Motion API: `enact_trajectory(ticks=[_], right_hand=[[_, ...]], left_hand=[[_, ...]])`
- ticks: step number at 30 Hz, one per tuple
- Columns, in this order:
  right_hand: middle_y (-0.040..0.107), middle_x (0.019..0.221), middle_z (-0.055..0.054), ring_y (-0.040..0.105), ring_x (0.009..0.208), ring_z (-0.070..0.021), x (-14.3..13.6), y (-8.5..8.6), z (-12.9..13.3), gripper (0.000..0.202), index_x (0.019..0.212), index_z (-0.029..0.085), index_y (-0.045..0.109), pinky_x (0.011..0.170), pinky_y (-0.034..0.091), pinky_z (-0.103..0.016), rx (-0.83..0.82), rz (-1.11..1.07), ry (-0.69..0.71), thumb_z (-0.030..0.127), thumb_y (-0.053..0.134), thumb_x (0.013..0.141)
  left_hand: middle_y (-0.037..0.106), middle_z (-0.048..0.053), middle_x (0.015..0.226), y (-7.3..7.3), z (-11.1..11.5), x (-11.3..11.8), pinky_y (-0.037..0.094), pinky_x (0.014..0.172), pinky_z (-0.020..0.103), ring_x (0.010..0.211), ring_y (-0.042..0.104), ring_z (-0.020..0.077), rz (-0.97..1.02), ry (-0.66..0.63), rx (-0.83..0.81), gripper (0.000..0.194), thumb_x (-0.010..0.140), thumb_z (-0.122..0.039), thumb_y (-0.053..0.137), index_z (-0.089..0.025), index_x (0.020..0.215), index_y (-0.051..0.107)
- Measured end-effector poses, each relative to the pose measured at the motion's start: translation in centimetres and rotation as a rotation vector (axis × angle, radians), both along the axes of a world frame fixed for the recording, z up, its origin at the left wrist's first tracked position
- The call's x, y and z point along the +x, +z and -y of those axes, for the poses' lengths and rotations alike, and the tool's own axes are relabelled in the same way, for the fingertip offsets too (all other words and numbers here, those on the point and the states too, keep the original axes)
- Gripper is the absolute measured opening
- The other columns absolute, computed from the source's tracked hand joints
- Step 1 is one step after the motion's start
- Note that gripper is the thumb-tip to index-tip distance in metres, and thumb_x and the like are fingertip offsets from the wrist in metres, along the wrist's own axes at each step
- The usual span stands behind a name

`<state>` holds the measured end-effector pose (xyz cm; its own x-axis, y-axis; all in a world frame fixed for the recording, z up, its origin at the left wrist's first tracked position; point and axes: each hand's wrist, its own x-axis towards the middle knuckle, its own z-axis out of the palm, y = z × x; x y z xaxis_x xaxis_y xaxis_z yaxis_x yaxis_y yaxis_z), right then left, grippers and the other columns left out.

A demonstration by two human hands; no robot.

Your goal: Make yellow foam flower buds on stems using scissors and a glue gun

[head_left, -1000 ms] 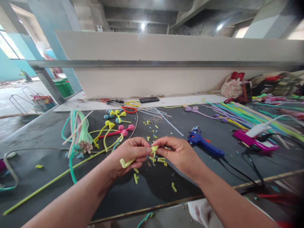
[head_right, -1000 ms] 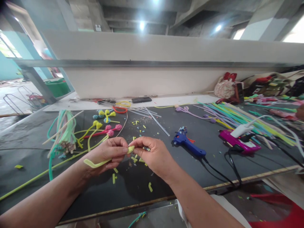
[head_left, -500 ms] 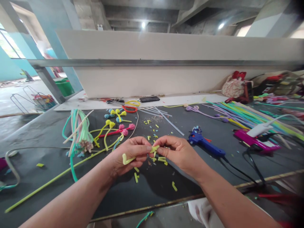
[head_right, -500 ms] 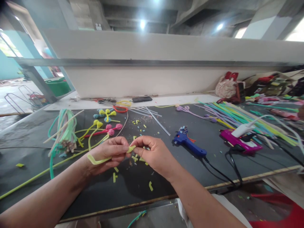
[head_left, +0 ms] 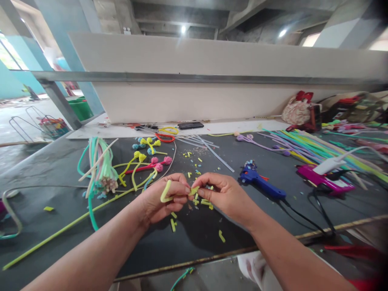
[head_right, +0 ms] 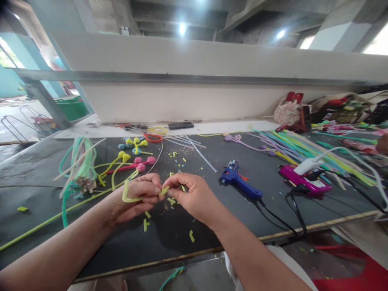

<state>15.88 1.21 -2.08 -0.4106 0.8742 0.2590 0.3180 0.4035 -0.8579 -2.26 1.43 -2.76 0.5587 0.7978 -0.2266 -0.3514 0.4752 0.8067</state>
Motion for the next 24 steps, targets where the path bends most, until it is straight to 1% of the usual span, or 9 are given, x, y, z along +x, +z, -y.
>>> enact_trajectory(ticks=[3,4,5,7,9,13,17,21,24], right_hand=[[0.064,0.088,0.0,0.06,0.083,-0.014,1.1,0.1,-0.9,0.034,0.113,0.023,0.056,0.077,0.046,-0.027,0.05,-0.007,-0.016,0.017,0.056,0.08],[0.063,0.092,-0.001,0.06,0.086,-0.0142,1.7,0.1,-1.4,0.04,0.12,0.023,0.051,0.08,0.046,-0.028,0.096,0.039,-0.062,0.016,0.054,0.08],[0.063,0.094,-0.002,0.059,0.087,-0.0145,2.2,0.0,-1.9,0.04,0.119,0.022,0.051,0.081,0.045,-0.029,0.159,0.124,-0.137,0.015,0.053,0.08],[0.064,0.092,-0.003,0.059,0.084,-0.0155,3.2,-0.4,-2.9,0.03,0.106,0.021,0.06,0.08,0.045,-0.03,0.222,0.399,-0.248,0.013,0.051,0.079],[0.065,0.086,-0.003,0.06,0.079,-0.0168,3.8,-1.0,-3.6,0.022,0.087,0.022,0.067,0.076,0.044,-0.031,0.197,0.571,-0.25,0.01,0.053,0.074],[0.064,0.079,-0.002,0.058,0.077,-0.0181,3.8,-2.2,-3.8,0.019,0.069,0.022,0.067,0.077,0.037,-0.034,0.136,0.7,-0.202,0.006,0.06,0.064],[0.06,0.073,-0.001,0.055,0.074,-0.018,3.7,-1.9,-3.7,0.015,0.059,0.019,0.061,0.075,0.033,-0.035,0.113,0.714,-0.227,0.005,0.059,0.064],[0.058,0.066,0.002,0.053,0.063,-0.0136,3.5,-0.5,-2.8,0.011,0.073,0.021,0.058,0.063,0.037,-0.027,0.097,0.6,-0.258,0.014,0.051,0.077],[0.059,0.069,0.003,0.054,0.064,-0.0122,2.8,0.3,-1.7,0.008,0.082,0.022,0.056,0.059,0.04,-0.023,0.08,0.41,-0.257,0.024,0.049,0.083]], left_hand=[[0.055,0.003,0.065,0.0,-0.2,-0.3,0.016,0.035,0.01,0.044,0.03,0.0009,0.025,0.039,0.017,0.012,0.073,-0.007,0.059,-0.014,0.07,0.049],[0.055,0.003,0.066,0.1,-0.3,-0.5,0.018,0.036,0.01,0.045,0.032,0.0011,0.04,0.056,0.026,0.011,0.074,-0.008,0.059,-0.014,0.071,0.05],[0.055,0.002,0.068,0.1,-0.4,-0.6,0.02,0.036,0.01,0.046,0.034,0.0013,0.055,0.072,0.034,0.01,0.075,-0.01,0.059,-0.014,0.072,0.05],[0.054,0.002,0.07,0.1,-0.7,-0.9,0.023,0.036,0.01,0.047,0.036,0.0015,0.081,0.095,0.041,0.009,0.076,-0.011,0.06,-0.013,0.073,0.052],[0.053,0.002,0.072,0.1,-0.9,-1.1,0.024,0.036,0.009,0.048,0.038,0.0016,0.101,0.105,0.032,0.007,0.077,-0.011,0.059,-0.013,0.075,0.053],[0.053,0.003,0.073,-0.1,-1.1,-1.4,0.026,0.036,0.009,0.049,0.04,0.002,0.143,0.106,-0.006,0.005,0.079,-0.01,0.056,-0.013,0.077,0.054],[0.052,0.004,0.073,-0.2,-1.2,-1.4,0.025,0.035,0.009,0.048,0.039,0.0015,0.152,0.088,-0.046,0.005,0.079,-0.008,0.054,-0.013,0.077,0.054],[0.052,0.004,0.073,-0.2,-1.2,-1.0,0.024,0.035,0.009,0.047,0.038,0.0011,0.14,0.076,-0.074,0.005,0.08,-0.008,0.054,-0.012,0.077,0.054],[0.052,0.004,0.073,-0.2,-1.1,-0.7,0.024,0.035,0.009,0.047,0.038,0.001,0.113,0.042,-0.071,0.004,0.08,-0.008,0.054,-0.012,0.08,0.055]])
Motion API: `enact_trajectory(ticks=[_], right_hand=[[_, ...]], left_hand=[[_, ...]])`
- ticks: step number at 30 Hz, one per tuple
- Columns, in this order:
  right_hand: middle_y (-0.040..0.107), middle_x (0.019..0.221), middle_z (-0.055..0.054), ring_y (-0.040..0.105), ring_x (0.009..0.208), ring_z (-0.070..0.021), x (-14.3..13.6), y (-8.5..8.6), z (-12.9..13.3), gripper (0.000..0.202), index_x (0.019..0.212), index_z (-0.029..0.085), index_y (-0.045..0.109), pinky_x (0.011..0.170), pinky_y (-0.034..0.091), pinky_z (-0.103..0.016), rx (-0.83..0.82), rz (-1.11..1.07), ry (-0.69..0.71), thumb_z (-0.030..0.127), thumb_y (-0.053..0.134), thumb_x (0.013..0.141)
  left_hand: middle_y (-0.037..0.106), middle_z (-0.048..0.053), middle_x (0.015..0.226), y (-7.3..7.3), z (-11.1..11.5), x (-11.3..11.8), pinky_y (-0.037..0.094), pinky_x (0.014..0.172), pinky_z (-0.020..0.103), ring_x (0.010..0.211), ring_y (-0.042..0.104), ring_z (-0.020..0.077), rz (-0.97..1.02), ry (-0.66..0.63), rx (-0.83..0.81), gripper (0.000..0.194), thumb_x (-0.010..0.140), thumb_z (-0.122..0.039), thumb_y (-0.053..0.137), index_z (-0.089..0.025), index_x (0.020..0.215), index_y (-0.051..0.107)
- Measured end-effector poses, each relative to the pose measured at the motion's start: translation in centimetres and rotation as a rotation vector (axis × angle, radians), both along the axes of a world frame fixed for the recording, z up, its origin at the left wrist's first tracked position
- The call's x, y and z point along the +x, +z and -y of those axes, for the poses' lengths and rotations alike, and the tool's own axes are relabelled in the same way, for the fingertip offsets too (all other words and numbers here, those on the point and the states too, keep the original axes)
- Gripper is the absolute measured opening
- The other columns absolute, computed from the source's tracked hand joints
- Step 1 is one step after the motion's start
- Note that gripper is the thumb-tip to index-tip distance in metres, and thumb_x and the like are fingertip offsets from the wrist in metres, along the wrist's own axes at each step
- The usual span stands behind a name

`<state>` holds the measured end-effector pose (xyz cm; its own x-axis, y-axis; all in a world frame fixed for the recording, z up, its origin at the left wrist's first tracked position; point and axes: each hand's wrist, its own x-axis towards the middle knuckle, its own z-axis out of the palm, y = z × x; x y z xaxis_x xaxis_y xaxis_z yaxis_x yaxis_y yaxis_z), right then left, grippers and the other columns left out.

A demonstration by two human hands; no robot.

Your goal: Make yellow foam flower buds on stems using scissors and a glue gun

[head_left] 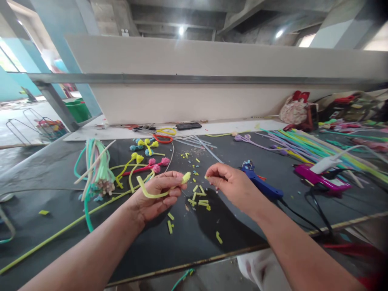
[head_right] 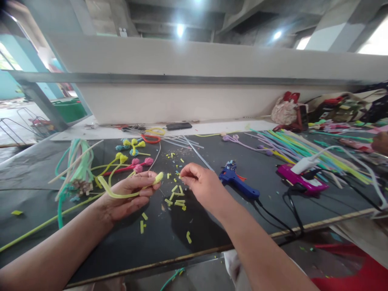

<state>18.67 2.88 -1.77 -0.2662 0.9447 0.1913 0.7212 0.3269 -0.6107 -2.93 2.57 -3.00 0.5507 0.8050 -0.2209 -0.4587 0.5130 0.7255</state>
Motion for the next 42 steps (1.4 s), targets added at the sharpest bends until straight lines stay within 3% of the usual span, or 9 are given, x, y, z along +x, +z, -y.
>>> enact_trajectory(ticks=[3,5,8,13,18,32,39,42], right_hand=[[0.062,0.072,0.003,0.055,0.067,-0.0123,-1.1,0.3,1.1,0.006,0.079,0.021,0.059,0.062,0.043,-0.023,-0.016,-0.252,0.06,0.024,0.054,0.081],[0.063,0.07,0.003,0.056,0.066,-0.0125,-1.6,0.4,1.7,0.006,0.077,0.021,0.061,0.062,0.043,-0.023,-0.001,-0.285,0.073,0.021,0.056,0.08],[0.064,0.066,0.004,0.056,0.065,-0.0128,-2.2,0.7,2.1,0.008,0.072,0.021,0.062,0.062,0.041,-0.024,0.117,-0.162,0.054,0.015,0.061,0.077],[0.065,0.063,0.004,0.056,0.065,-0.0128,-2.7,0.8,2.2,0.015,0.065,0.02,0.059,0.075,0.038,-0.03,0.409,0.047,0.109,0.01,0.065,0.075],[0.065,0.063,0.005,0.057,0.061,-0.011,-2.9,0.4,2.4,0.017,0.066,0.021,0.058,0.085,0.031,-0.036,0.504,0.11,0.107,0.01,0.064,0.077],[0.065,0.064,0.003,0.057,0.062,-0.0118,-2.8,-0.1,2.6,0.019,0.069,0.019,0.059,0.089,0.027,-0.038,0.527,0.168,0.131,0.003,0.053,0.077],[0.064,0.065,0.003,0.056,0.062,-0.0113,-3.2,-0.1,2.7,0.019,0.069,0.019,0.058,0.093,0.024,-0.04,0.467,0.176,0.147,0.006,0.051,0.081],[0.064,0.065,0.003,0.056,0.064,-0.0123,-3.1,0.2,2.6,0.015,0.068,0.02,0.058,0.088,0.031,-0.039,0.379,0.109,0.134,0.009,0.057,0.078]], left_hand=[[0.054,0.005,0.073,0.0,0.2,0.3,0.027,0.037,0.01,0.048,0.039,0.0015,-0.026,-0.023,0.029,0.005,0.08,-0.007,0.054,-0.011,0.082,0.056],[0.054,0.004,0.072,0.0,0.4,0.5,0.029,0.038,0.01,0.048,0.04,0.0018,-0.045,-0.035,0.049,0.004,0.08,-0.008,0.054,-0.011,0.082,0.056],[0.054,0.003,0.07,0.0,0.7,0.7,0.03,0.038,0.01,0.047,0.04,0.0014,-0.067,-0.045,0.07,0.002,0.08,-0.01,0.056,-0.011,0.082,0.056],[0.055,0.003,0.068,-0.5,0.7,0.8,0.031,0.038,0.011,0.048,0.042,0.0022,-0.083,-0.042,0.127,0.005,0.078,-0.014,0.061,-0.011,0.079,0.057],[0.055,0.002,0.066,-0.7,0.6,1.1,0.032,0.039,0.012,0.048,0.042,0.0027,-0.103,-0.041,0.146,0.008,0.076,-0.016,0.064,-0.012,0.076,0.057],[0.057,0.0,0.061,-1.1,0.7,1.4,0.034,0.037,0.014,0.045,0.044,0.0039,-0.156,-0.02,0.199,0.012,0.071,-0.017,0.068,-0.013,0.072,0.057],[0.05,-0.004,0.049,-1.1,0.7,1.8,0.032,0.034,0.014,0.04,0.041,0.0043,-0.237,0.026,0.238,0.021,0.063,-0.017,0.073,-0.014,0.067,0.053],[0.046,-0.006,0.044,-0.8,0.8,1.9,0.031,0.033,0.014,0.038,0.038,0.0043,-0.248,0.053,0.231,0.022,0.062,-0.017,0.073,-0.015,0.064,0.051]])
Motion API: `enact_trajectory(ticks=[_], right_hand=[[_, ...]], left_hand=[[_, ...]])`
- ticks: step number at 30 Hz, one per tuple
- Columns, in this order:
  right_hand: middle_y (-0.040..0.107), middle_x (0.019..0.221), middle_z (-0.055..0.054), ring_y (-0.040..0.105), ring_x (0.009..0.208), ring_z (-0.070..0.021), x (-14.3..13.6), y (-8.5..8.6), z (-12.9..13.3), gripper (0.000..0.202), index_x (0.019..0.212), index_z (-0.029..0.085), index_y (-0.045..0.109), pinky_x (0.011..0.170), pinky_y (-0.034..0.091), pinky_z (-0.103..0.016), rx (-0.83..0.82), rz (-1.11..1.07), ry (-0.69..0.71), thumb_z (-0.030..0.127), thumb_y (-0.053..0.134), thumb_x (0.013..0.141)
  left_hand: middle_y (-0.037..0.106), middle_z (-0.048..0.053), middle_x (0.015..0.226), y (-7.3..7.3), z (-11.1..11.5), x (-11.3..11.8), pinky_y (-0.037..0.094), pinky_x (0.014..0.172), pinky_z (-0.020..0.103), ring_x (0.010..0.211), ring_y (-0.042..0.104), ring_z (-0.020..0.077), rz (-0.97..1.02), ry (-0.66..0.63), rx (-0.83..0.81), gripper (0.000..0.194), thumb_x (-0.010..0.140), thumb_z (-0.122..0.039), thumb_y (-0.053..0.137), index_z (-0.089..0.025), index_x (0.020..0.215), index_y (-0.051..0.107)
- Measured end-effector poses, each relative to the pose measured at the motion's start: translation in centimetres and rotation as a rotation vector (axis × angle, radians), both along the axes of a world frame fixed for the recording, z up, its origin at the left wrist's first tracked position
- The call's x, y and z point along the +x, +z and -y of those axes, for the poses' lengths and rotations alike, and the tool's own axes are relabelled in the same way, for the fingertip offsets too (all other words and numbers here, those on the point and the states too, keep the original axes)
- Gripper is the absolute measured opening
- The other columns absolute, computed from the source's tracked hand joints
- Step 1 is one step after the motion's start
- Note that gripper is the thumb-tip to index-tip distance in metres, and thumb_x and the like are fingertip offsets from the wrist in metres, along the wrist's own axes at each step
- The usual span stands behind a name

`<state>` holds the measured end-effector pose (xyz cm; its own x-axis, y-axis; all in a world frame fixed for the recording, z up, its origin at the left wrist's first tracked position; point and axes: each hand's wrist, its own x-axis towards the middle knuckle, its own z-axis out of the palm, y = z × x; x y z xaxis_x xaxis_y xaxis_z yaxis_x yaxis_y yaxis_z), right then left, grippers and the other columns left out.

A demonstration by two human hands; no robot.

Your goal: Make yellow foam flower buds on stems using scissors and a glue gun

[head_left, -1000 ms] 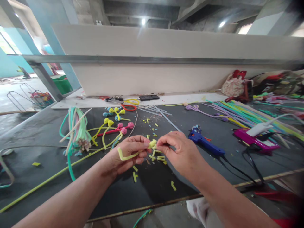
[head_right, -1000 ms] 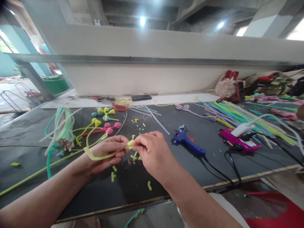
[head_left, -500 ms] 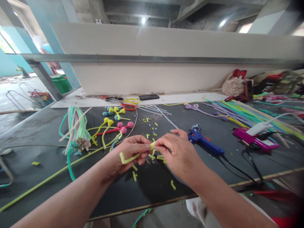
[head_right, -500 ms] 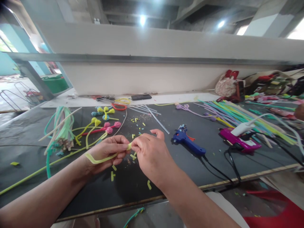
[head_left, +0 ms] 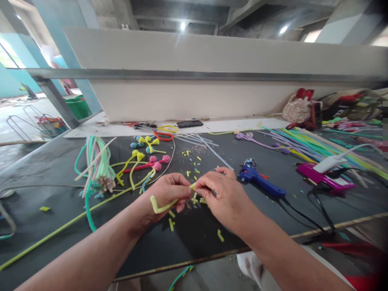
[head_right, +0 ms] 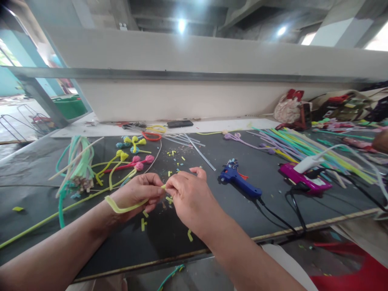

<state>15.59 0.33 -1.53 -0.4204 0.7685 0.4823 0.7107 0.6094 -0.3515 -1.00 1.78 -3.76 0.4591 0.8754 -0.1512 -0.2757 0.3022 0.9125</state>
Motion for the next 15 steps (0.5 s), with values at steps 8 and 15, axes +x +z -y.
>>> enact_trajectory(ticks=[8,15], right_hand=[[0.066,0.078,0.001,0.061,0.073,-0.0135,1.4,0.2,-0.8,0.021,0.091,0.02,0.062,0.068,0.047,-0.025,-0.436,-0.343,-0.015,0.011,0.06,0.072],[0.068,0.072,0.002,0.059,0.067,-0.0131,0.9,0.2,-0.8,0.007,0.079,0.02,0.066,0.061,0.045,-0.023,-0.479,-0.302,0.01,0.018,0.062,0.074]], left_hand=[[0.052,-0.004,0.049,0.3,0.1,0.0,0.032,0.033,0.014,0.039,0.039,0.0041,0.035,0.03,-0.034,0.025,0.06,-0.017,0.073,-0.015,0.067,0.049],[0.052,-0.004,0.05,0.1,0.2,0.0,0.033,0.035,0.015,0.04,0.04,0.0039,0.034,-0.041,-0.028,0.02,0.064,-0.017,0.072,-0.014,0.068,0.052]])
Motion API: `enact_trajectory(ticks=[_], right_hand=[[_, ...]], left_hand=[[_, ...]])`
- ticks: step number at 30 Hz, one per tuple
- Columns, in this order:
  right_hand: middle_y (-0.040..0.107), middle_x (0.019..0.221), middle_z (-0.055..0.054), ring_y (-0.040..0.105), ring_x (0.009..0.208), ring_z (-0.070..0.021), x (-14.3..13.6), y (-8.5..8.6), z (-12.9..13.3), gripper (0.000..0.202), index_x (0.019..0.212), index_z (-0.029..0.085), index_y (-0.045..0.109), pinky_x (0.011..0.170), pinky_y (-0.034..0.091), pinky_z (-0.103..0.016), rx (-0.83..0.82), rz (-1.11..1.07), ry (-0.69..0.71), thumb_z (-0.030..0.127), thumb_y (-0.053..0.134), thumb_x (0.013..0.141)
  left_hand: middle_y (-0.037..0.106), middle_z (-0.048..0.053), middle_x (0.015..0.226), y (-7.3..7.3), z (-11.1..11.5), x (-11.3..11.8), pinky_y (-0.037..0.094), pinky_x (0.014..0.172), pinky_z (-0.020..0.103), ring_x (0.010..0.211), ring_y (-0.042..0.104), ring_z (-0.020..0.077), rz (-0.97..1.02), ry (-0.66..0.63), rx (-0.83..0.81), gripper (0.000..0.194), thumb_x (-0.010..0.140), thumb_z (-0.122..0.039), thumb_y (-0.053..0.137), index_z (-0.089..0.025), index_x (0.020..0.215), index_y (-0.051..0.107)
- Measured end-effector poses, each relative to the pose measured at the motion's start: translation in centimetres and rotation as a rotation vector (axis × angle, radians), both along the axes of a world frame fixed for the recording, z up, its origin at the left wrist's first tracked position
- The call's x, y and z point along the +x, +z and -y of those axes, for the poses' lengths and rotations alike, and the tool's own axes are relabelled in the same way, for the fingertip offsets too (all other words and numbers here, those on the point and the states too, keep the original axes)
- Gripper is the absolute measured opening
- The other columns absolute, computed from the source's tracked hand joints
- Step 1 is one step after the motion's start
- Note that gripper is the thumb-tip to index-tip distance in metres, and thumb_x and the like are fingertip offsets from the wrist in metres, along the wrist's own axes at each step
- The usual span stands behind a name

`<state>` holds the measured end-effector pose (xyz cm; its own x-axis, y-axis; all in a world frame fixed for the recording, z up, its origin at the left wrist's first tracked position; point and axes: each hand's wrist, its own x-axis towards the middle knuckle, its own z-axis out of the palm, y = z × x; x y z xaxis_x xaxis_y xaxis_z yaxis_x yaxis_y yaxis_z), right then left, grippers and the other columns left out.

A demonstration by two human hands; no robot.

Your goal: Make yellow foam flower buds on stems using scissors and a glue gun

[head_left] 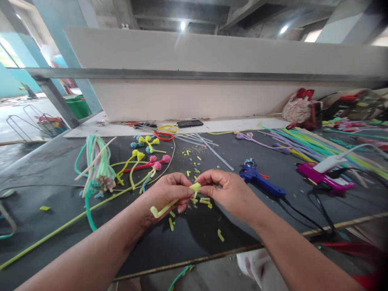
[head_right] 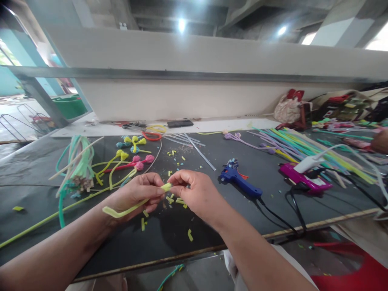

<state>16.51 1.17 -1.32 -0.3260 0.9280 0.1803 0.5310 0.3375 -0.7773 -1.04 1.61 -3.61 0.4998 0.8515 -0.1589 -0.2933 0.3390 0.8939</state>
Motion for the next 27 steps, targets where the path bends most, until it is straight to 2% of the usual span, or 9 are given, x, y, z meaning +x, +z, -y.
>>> enact_trajectory(ticks=[8,12,16,19,23,27], right_hand=[[0.065,0.069,0.002,0.057,0.064,-0.0131,0.19,-0.41,-0.22,0.006,0.075,0.02,0.066,0.059,0.043,-0.023,0.035,0.024,0.034,0.023,0.062,0.076],[0.068,0.076,0.001,0.061,0.071,-0.0139,0.07,-0.38,-0.1,0.009,0.083,0.022,0.067,0.065,0.045,-0.024,0.089,0.009,0.069,0.019,0.06,0.077],[0.067,0.072,0.002,0.06,0.069,-0.0129,-0.14,-0.2,0.1,0.009,0.073,0.021,0.066,0.065,0.043,-0.023,0.171,0.042,0.08,0.015,0.06,0.076],[0.065,0.069,0.002,0.058,0.066,-0.012,-0.11,-0.16,0.16,0.009,0.073,0.019,0.065,0.062,0.042,-0.022,0.142,0.033,0.088,0.014,0.058,0.076],[0.065,0.076,0.001,0.058,0.072,-0.0133,0.2,0.01,0.23,0.012,0.083,0.019,0.063,0.066,0.044,-0.024,0.049,-0.044,0.147,0.014,0.053,0.078],[0.065,0.079,0.0,0.058,0.075,-0.0141,0.12,0.21,0.34,0.012,0.086,0.019,0.062,0.069,0.045,-0.026,0.056,-0.067,0.155,0.015,0.054,0.078]], left_hand=[[0.056,-0.001,0.052,0.14,0.08,-0.07,0.033,0.034,0.015,0.039,0.041,0.0041,0.0,-0.022,-0.002,0.02,0.062,-0.016,0.073,-0.013,0.066,0.054],[0.058,0.0,0.054,0.1,0.03,-0.11,0.032,0.033,0.015,0.039,0.04,0.0039,0.007,-0.03,-0.043,0.021,0.061,-0.016,0.074,-0.013,0.067,0.054],[0.056,0.0,0.053,0.12,0.0,-0.24,0.03,0.033,0.014,0.039,0.038,0.0032,0.026,-0.073,-0.069,0.019,0.062,-0.016,0.073,-0.014,0.067,0.055],[0.056,0.0,0.054,0.19,0.04,-0.32,0.03,0.034,0.014,0.039,0.038,0.0027,0.041,-0.084,-0.073,0.017,0.064,-0.016,0.072,-0.013,0.067,0.055],[0.057,0.001,0.058,0.17,0.03,-0.4,0.03,0.035,0.013,0.042,0.039,0.0024,0.078,-0.074,-0.07,0.016,0.066,-0.017,0.072,-0.013,0.068,0.056],[0.056,0.001,0.061,0.03,-0.07,-0.46,0.031,0.037,0.012,0.044,0.039,0.002,0.103,-0.094,-0.064,0.015,0.068,-0.018,0.071,-0.013,0.071,0.058]])
